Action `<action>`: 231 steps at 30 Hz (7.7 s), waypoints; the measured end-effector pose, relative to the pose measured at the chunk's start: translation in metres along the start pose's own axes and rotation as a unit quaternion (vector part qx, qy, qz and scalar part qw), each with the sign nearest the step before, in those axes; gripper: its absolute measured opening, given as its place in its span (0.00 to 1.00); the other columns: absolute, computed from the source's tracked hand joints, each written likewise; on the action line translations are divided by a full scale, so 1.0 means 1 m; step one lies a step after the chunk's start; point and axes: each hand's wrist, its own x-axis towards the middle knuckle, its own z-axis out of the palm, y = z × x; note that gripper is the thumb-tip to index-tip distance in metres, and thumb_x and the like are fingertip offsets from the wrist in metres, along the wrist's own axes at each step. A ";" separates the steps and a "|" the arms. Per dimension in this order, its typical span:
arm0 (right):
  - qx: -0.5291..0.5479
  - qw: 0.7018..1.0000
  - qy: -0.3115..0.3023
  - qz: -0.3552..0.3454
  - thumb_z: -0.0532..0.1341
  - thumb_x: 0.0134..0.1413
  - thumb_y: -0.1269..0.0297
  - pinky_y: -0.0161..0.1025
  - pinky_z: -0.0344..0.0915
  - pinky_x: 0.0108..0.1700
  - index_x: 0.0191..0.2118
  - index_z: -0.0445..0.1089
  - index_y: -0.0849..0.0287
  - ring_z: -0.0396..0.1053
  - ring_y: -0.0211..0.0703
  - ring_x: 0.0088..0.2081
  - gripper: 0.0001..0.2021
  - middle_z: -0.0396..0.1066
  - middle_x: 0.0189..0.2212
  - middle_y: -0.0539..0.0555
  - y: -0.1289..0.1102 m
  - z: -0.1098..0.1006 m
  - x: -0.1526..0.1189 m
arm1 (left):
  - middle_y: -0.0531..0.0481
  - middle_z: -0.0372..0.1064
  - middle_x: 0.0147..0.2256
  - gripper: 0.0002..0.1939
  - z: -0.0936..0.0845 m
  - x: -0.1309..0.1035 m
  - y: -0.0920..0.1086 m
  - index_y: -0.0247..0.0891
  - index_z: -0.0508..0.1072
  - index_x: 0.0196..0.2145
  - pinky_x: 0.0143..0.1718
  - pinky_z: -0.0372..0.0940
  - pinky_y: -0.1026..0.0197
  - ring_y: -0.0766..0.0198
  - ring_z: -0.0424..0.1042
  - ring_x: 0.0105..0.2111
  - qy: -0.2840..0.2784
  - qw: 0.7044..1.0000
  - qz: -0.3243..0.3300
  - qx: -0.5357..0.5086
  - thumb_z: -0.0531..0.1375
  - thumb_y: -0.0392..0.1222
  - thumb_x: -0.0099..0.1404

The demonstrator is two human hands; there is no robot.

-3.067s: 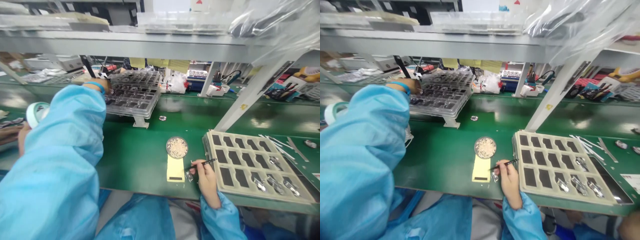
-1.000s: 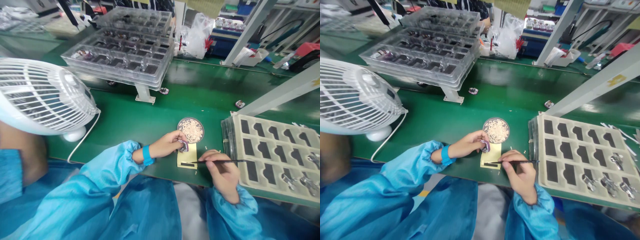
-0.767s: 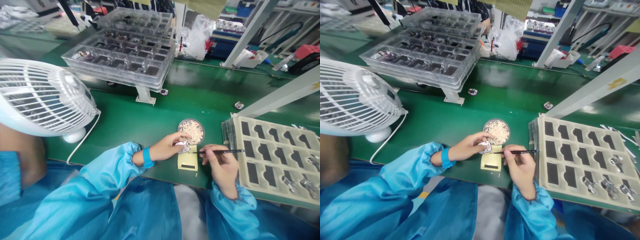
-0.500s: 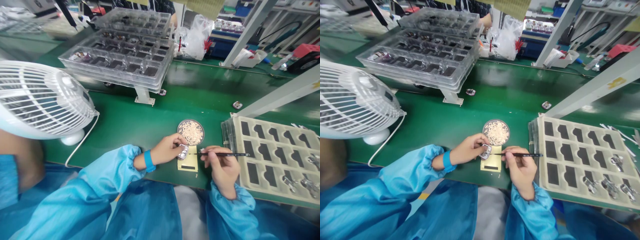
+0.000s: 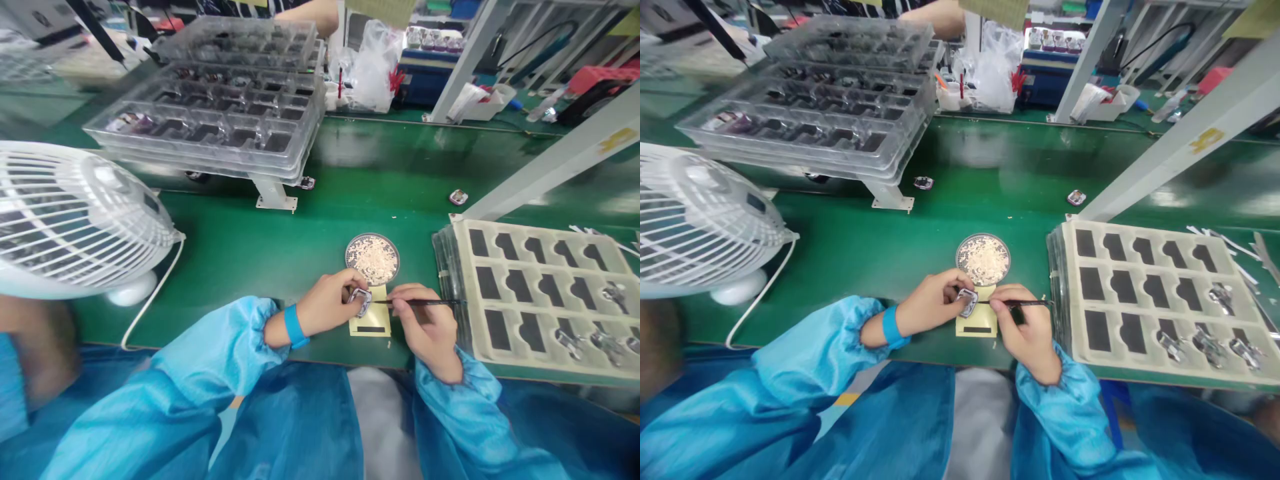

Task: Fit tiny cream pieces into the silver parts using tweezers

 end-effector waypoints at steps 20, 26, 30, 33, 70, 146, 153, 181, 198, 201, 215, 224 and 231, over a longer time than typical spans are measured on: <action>-0.057 0.996 -0.045 -0.044 0.62 0.60 0.77 0.45 0.70 0.45 0.43 0.72 0.55 0.74 0.46 0.42 0.10 0.75 0.38 0.55 -0.002 0.002 0.008 | 0.54 0.77 0.36 0.11 0.000 -0.001 0.002 0.41 0.72 0.44 0.27 0.63 0.68 0.69 0.71 0.25 -0.009 0.999 0.012 0.034 0.60 0.35 0.63; -0.008 0.998 -0.017 -0.068 0.62 0.59 0.78 0.48 0.71 0.44 0.45 0.72 0.54 0.74 0.49 0.43 0.12 0.75 0.40 0.56 -0.002 0.000 0.004 | 0.53 0.75 0.31 0.09 0.000 0.001 -0.003 0.39 0.74 0.43 0.23 0.60 0.69 0.70 0.69 0.23 0.012 1.000 -0.010 -0.021 0.61 0.37 0.63; -0.003 0.998 -0.036 -0.050 0.63 0.59 0.77 0.48 0.71 0.44 0.45 0.72 0.54 0.74 0.49 0.42 0.12 0.75 0.38 0.55 -0.001 0.000 0.002 | 0.50 0.77 0.38 0.08 0.000 0.001 -0.003 0.38 0.74 0.43 0.28 0.65 0.67 0.68 0.74 0.28 0.026 0.998 -0.010 -0.061 0.60 0.37 0.65; -0.014 0.998 -0.049 -0.038 0.64 0.59 0.77 0.48 0.71 0.44 0.44 0.72 0.55 0.74 0.48 0.42 0.11 0.75 0.38 0.55 0.000 0.000 0.002 | 0.49 0.77 0.39 0.08 0.000 0.000 -0.001 0.39 0.74 0.43 0.29 0.67 0.67 0.66 0.76 0.30 0.025 0.998 -0.007 -0.063 0.60 0.37 0.65; -0.337 0.938 -0.003 0.085 0.63 0.61 0.53 0.48 0.66 0.43 0.49 0.68 0.57 0.70 0.53 0.41 0.16 0.69 0.39 0.57 0.009 -0.020 -0.007 | 0.45 0.75 0.35 0.15 -0.007 0.007 0.001 0.32 0.72 0.39 0.25 0.72 0.66 0.60 0.79 0.31 0.030 0.960 -0.075 -0.269 0.69 0.42 0.59; 0.059 0.965 -0.044 0.250 0.65 0.58 0.52 0.35 0.59 0.30 0.25 0.74 0.60 0.64 0.38 0.25 0.17 0.71 0.21 0.50 -0.015 0.019 0.010 | 0.48 0.75 0.53 0.21 -0.008 -0.006 0.008 0.44 0.75 0.56 0.42 0.70 0.60 0.58 0.75 0.46 0.039 0.989 0.143 -0.002 0.63 0.37 0.65; 0.049 0.971 0.000 0.234 0.68 0.55 0.55 0.34 0.60 0.30 0.29 0.67 0.58 0.63 0.37 0.26 0.14 0.67 0.23 0.47 -0.013 0.022 0.009 | 0.44 0.78 0.49 0.21 -0.007 -0.006 0.010 0.39 0.77 0.52 0.43 0.74 0.57 0.56 0.78 0.42 0.013 0.985 0.023 -0.170 0.68 0.40 0.61; 0.089 0.982 0.070 0.151 0.68 0.55 0.58 0.35 0.65 0.33 0.35 0.72 0.58 0.68 0.40 0.30 0.09 0.72 0.29 0.51 -0.022 0.031 -0.007 | 0.44 0.78 0.37 0.08 0.013 -0.016 0.025 0.37 0.80 0.41 0.40 0.70 0.58 0.57 0.75 0.37 0.109 0.986 0.102 -0.077 0.64 0.40 0.64; -0.010 0.996 0.055 0.068 0.57 0.67 0.60 0.44 0.67 0.47 0.46 0.77 0.55 0.70 0.48 0.43 0.12 0.73 0.38 0.56 -0.007 -0.012 -0.009 | 0.43 0.74 0.48 0.17 -0.086 0.139 0.022 0.36 0.71 0.56 0.52 0.66 0.57 0.58 0.73 0.47 0.168 0.946 0.063 0.270 0.54 0.37 0.70; -0.038 0.998 0.026 0.036 0.55 0.69 0.61 0.44 0.66 0.48 0.46 0.76 0.55 0.70 0.49 0.44 0.12 0.72 0.39 0.57 -0.009 -0.015 -0.010 | 0.34 0.68 0.55 0.22 -0.091 0.188 0.021 0.33 0.69 0.59 0.58 0.59 0.45 0.45 0.65 0.57 0.191 0.930 0.023 0.312 0.56 0.36 0.68; 0.084 0.976 0.039 0.197 0.61 0.61 0.45 0.37 0.69 0.31 0.38 0.72 0.58 0.71 0.41 0.28 0.18 0.74 0.28 0.53 0.010 -0.017 -0.013 | 0.36 0.71 0.51 0.20 -0.033 0.247 0.027 0.33 0.73 0.46 0.61 0.53 0.44 0.45 0.64 0.57 0.075 0.957 0.118 0.254 0.69 0.45 0.59; 0.011 0.987 -0.123 0.101 0.65 0.61 0.62 0.41 0.71 0.43 0.39 0.74 0.55 0.75 0.45 0.39 0.04 0.77 0.36 0.54 -0.003 -0.003 -0.013 | 0.49 0.75 0.35 0.30 -0.030 0.086 0.031 0.38 0.63 0.44 0.36 0.71 0.59 0.61 0.77 0.34 -0.037 0.976 0.048 -0.207 0.75 0.39 0.49; -0.039 0.982 -0.160 0.094 0.64 0.62 0.62 0.42 0.71 0.42 0.40 0.74 0.54 0.75 0.46 0.37 0.04 0.78 0.37 0.54 0.001 0.006 -0.014 | 0.46 0.76 0.41 0.26 -0.020 0.007 0.000 0.37 0.74 0.50 0.40 0.70 0.61 0.60 0.76 0.39 -0.117 0.985 0.003 -0.128 0.72 0.41 0.53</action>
